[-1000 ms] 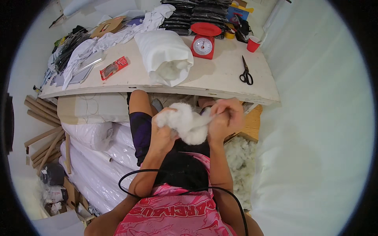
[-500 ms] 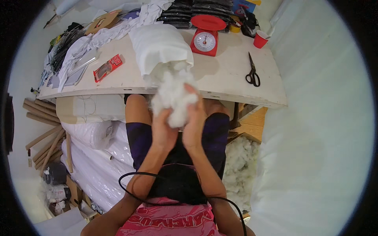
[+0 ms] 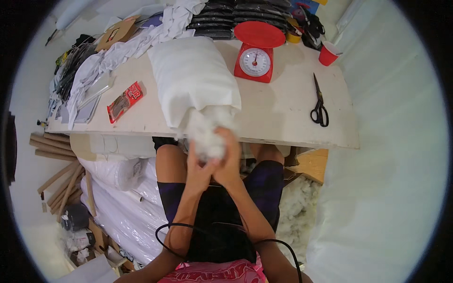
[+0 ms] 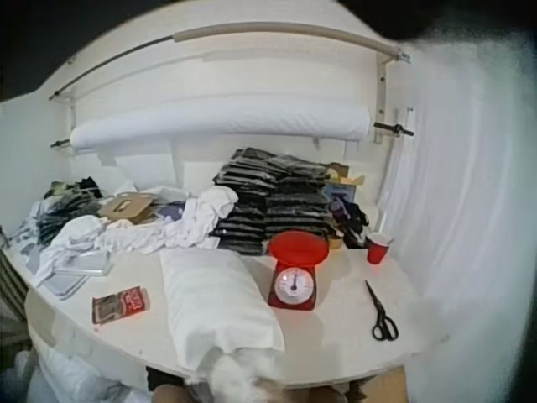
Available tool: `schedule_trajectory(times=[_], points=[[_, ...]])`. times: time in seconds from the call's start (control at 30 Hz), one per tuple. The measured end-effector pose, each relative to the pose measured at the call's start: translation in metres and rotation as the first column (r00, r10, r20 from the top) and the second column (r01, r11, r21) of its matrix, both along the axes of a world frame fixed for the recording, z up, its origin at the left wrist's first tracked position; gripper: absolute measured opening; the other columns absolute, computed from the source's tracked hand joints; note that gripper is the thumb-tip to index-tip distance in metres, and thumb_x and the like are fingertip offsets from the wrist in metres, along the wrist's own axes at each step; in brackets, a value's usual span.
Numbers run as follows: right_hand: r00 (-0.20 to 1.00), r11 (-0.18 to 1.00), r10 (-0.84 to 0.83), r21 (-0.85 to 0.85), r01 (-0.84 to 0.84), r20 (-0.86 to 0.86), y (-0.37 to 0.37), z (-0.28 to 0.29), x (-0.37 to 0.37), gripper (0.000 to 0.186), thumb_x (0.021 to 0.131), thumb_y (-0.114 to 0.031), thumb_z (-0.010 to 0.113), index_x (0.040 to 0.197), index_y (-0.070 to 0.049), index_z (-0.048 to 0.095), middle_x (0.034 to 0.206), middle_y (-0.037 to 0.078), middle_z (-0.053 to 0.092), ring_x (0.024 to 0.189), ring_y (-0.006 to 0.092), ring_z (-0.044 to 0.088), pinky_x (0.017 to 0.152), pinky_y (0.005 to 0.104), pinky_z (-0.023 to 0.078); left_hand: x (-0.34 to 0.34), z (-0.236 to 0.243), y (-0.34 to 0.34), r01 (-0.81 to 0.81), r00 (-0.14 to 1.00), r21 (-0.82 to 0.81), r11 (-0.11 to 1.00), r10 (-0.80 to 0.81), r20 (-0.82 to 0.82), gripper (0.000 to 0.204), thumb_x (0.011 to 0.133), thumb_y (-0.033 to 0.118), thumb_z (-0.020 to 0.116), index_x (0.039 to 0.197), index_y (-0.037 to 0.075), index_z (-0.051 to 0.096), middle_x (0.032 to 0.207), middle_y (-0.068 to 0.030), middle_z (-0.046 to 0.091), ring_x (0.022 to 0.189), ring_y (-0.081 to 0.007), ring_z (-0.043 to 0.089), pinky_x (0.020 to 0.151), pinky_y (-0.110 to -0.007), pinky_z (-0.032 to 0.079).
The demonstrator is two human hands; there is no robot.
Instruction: The person is stuffing a white pillow casing with fluffy white filling and weighing it on a scale to check the amount.
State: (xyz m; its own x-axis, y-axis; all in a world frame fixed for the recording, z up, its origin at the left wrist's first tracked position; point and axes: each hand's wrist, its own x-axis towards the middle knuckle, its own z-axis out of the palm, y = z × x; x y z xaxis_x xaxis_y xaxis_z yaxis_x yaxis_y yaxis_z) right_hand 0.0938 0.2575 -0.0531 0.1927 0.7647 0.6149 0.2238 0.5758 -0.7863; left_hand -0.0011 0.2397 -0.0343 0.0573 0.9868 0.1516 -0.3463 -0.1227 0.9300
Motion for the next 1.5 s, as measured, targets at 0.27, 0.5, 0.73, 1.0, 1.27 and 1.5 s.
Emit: schedule_trajectory(times=[0.27,0.5,0.73,1.0,1.27,1.5], points=[[0.907,0.932,0.321,-0.079,-0.354,-0.274,0.049,-0.024,0.049,0.056,0.081,-0.007,0.067,0.132,0.0,0.046,0.11,0.013,0.058,0.083,0.017,0.058,0.076,0.03,0.049,-0.023,-0.017,0.075,-0.099,0.962,-0.168,0.981,0.137,0.235,0.057,0.074,-0.004,0.066,0.128,0.0,0.048,0.121,-0.0087,0.057,0.11,-0.0183,0.056,0.094,-0.032,0.047],[0.997,0.847,-0.06,-0.531,0.031,-0.038,0.104,-0.03,0.068,0.024,0.084,-0.003,0.059,0.107,0.005,0.059,0.077,0.012,0.06,0.062,0.0147,0.052,0.058,0.0277,0.045,0.021,-0.049,0.1,-0.342,0.641,0.635,0.693,0.666,-0.381,0.045,0.072,0.004,0.066,0.116,-0.004,0.058,0.121,-0.0166,0.057,0.111,-0.034,0.056,0.098,-0.043,0.043],[0.991,0.914,0.051,-0.405,0.003,0.121,0.093,-0.018,0.078,0.02,0.079,0.005,0.05,0.098,0.004,0.056,0.079,0.024,0.059,0.066,0.0395,0.056,0.06,0.0379,0.046,0.038,-0.063,0.144,-0.028,0.374,0.668,0.743,0.628,-0.682,0.037,0.058,0.0,0.066,0.093,0.007,0.072,0.117,-0.0255,0.055,0.104,-0.0448,0.055,0.091,-0.05,0.043],[0.957,0.962,0.204,-0.222,-0.158,0.206,0.078,-0.01,0.074,0.016,0.078,0.004,0.054,0.094,0.004,0.056,0.076,0.024,0.056,0.07,0.0441,0.055,0.058,0.04,0.045,0.029,-0.039,0.163,0.078,0.357,0.07,0.994,0.038,-0.933,0.035,0.07,0.008,0.068,0.105,0.006,0.067,0.123,-0.0199,0.053,0.109,-0.0363,0.054,0.091,-0.046,0.044],[0.97,0.891,0.244,-0.391,-0.233,-0.021,0.08,-0.007,0.066,0.025,0.077,0.005,0.052,0.101,0.001,0.06,0.074,0.024,0.058,0.059,0.0319,0.057,0.057,0.0336,0.046,-0.008,-0.025,0.141,0.086,0.724,-0.124,0.989,-0.147,-0.674,0.033,0.076,0.003,0.068,0.109,0.002,0.064,0.119,-0.0153,0.056,0.103,-0.0318,0.057,0.088,-0.04,0.047],[0.987,0.964,0.149,-0.214,-0.157,-0.055,0.089,-0.005,0.071,0.031,0.076,0.011,0.053,0.103,0.002,0.063,0.125,0.015,0.053,0.108,0.0264,0.054,0.088,0.0289,0.044,0.017,0.031,0.082,-0.057,0.568,0.332,0.941,0.304,-0.765,0.026,0.08,0.002,0.065,0.105,-0.001,0.064,0.103,-0.0197,0.061,0.098,-0.0385,0.059,0.082,-0.042,0.048]])
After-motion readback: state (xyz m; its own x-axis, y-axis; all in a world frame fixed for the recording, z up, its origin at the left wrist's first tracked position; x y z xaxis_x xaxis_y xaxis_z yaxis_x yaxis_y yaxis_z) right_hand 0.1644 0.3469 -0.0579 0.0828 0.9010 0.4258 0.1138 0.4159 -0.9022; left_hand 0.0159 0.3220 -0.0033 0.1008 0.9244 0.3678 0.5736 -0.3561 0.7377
